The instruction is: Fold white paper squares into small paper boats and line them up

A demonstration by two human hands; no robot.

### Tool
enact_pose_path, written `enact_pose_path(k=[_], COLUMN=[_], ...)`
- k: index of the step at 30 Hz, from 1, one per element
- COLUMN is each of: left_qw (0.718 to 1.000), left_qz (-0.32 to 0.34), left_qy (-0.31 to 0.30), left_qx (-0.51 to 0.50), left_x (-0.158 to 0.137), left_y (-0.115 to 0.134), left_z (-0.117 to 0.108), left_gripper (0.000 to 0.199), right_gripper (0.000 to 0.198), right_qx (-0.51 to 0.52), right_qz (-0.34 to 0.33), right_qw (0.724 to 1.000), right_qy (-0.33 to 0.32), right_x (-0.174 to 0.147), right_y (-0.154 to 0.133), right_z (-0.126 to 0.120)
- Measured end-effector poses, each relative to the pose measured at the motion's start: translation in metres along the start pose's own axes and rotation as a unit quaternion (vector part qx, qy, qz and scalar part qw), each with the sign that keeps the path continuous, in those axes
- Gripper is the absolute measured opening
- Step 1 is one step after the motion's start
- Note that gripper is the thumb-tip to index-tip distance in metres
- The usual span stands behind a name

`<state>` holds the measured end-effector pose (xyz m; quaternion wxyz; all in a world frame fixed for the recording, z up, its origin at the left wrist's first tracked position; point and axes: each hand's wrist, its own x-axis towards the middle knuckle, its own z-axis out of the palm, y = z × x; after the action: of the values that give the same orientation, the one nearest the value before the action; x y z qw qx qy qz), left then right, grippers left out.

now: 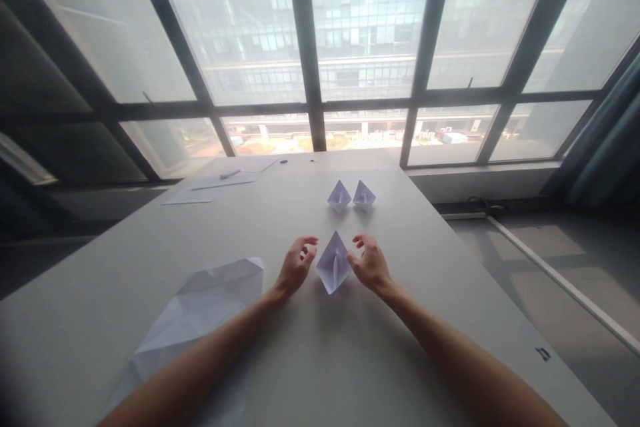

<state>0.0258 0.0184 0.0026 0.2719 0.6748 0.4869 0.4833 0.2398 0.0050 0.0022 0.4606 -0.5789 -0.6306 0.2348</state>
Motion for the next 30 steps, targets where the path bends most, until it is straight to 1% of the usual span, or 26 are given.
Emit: enact_pose_path(k=[1,2,3,5,8,13,18,21,26,28,30], left_qw=[1.000,1.000,1.000,0.999,0.999,0.998,0.998,0.997,0.997,0.997,0.997], left_qz=[-0.008,-0.014,-0.018,-0.024,-0.030,-0.031,-0.031,-0.029,-0.029,-0.029,-0.030], left_qy=[0.007,0.010,0.012,0.016,0.027,0.038,0.043,0.042,0.045,0.049,0.051], left_qx=[-0.006,-0.011,-0.016,-0.022,-0.031,-0.041,-0.046,-0.050,-0.058,-0.059,-0.058], left_x=[0.000,0.001,0.001,0.001,0.002,0.001,0.001,0.001,0.002,0.002,0.002], left_y=[0.000,0.000,-0.001,-0.002,-0.002,-0.002,-0.003,-0.004,-0.006,-0.005,-0.004], left_z=[0.000,0.001,0.002,0.003,0.003,0.002,0.003,0.003,0.003,0.003,0.002], left_gripper=[0.022,0.022,0.023,0.025,0.026,0.025,0.024,0.024,0.024,0.025,0.025], right_gripper=[0.020,0.016,0.016,0.020,0.020,0.022,0.018,0.015,0.013,0.012,0.013], right_qx=[-0.009,-0.012,-0.016,-0.035,-0.091,-0.204,-0.246,-0.248,-0.253,-0.252,-0.249], right_qz=[-0.007,-0.011,-0.014,-0.017,-0.018,0.010,0.037,0.038,0.036,0.032,0.027], right_qw=[1.000,1.000,1.000,0.999,0.992,0.965,0.941,0.936,0.934,0.935,0.935], right_qy=[0.012,0.013,0.003,-0.031,-0.088,-0.166,-0.229,-0.247,-0.249,-0.249,-0.250], right_x=[0.001,0.001,0.002,0.003,0.004,0.008,0.016,0.018,0.017,0.019,0.025], right_y=[-0.004,-0.009,-0.015,-0.027,-0.044,-0.063,-0.071,-0.070,-0.072,-0.073,-0.071], right_z=[-0.004,-0.008,-0.012,-0.020,-0.025,-0.019,-0.010,-0.007,-0.006,-0.010,-0.020])
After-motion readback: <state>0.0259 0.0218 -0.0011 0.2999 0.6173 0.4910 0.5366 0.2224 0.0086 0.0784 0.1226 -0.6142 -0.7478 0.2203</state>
